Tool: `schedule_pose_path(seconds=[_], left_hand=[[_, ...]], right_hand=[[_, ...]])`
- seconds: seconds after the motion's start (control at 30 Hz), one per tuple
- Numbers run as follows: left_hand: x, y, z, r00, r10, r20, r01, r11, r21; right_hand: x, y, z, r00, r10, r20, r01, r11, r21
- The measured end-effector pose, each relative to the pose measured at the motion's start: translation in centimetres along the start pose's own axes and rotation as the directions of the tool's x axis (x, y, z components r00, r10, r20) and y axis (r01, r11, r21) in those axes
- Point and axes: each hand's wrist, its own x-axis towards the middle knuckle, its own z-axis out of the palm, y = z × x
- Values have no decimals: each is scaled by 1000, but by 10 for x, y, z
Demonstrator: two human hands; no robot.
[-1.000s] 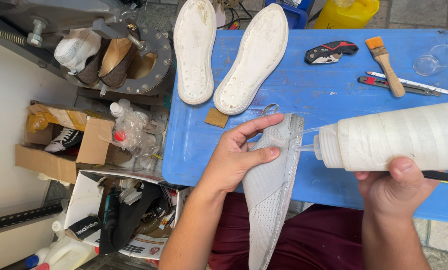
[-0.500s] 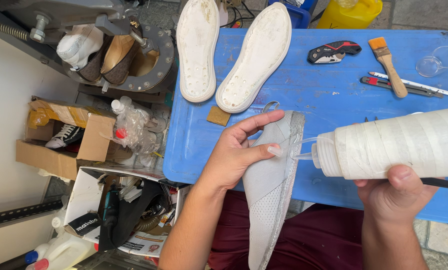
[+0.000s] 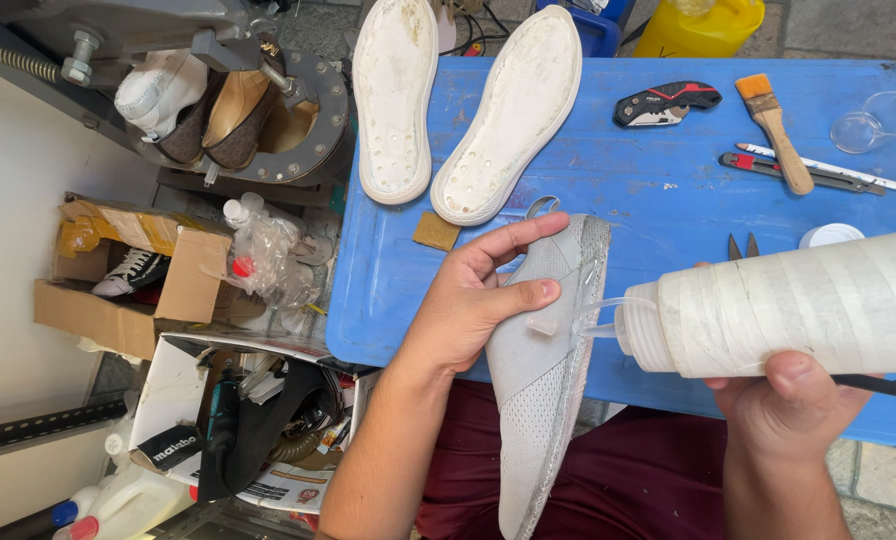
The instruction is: The person applies glue from a squeeze bottle along the sole edge of a gray slip-on shoe and spreads it with a small brush. The person repeats this process on different sections of the shoe's perimeter, ensuring even coverage along the seam where the sole meets the upper.
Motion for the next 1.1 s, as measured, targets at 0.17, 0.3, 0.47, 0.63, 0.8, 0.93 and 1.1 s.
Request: schedule_pose_path(seconds=[0.17,0.3,0.47,0.63,0.8,0.93,1.1], left_hand=[[2,0,-1,1000,17,10,-17,1000,-7],[3,0,-2,1000,28,2,-28,1000,9],[5,0,-2,1000,21,-9,-21,1000,4],[7,0,-2,1000,17,-18,-17,1000,5],[7,2,-3,1000,10,-26,-10,1000,0],[9,3,-3,999,23,-50,-22,1000,6],[10,3,-5,997,38,-73,-38,999,-3]], right_hand=[[-5,2,-6,1000,19,7,-19,1000,25],[-10,4,-9,999,53,7,-53,997,59],[-15,6,-9,998,54,-11,-53,996,67],[-18,9,-12,998,58,5,-58,996,62],[-19,7,-9,997,71,14,-72,992,99],[-19,3,-4,990,138,0,-137,983,121],[-15,10,-6,987,161,26,-163,969,186]])
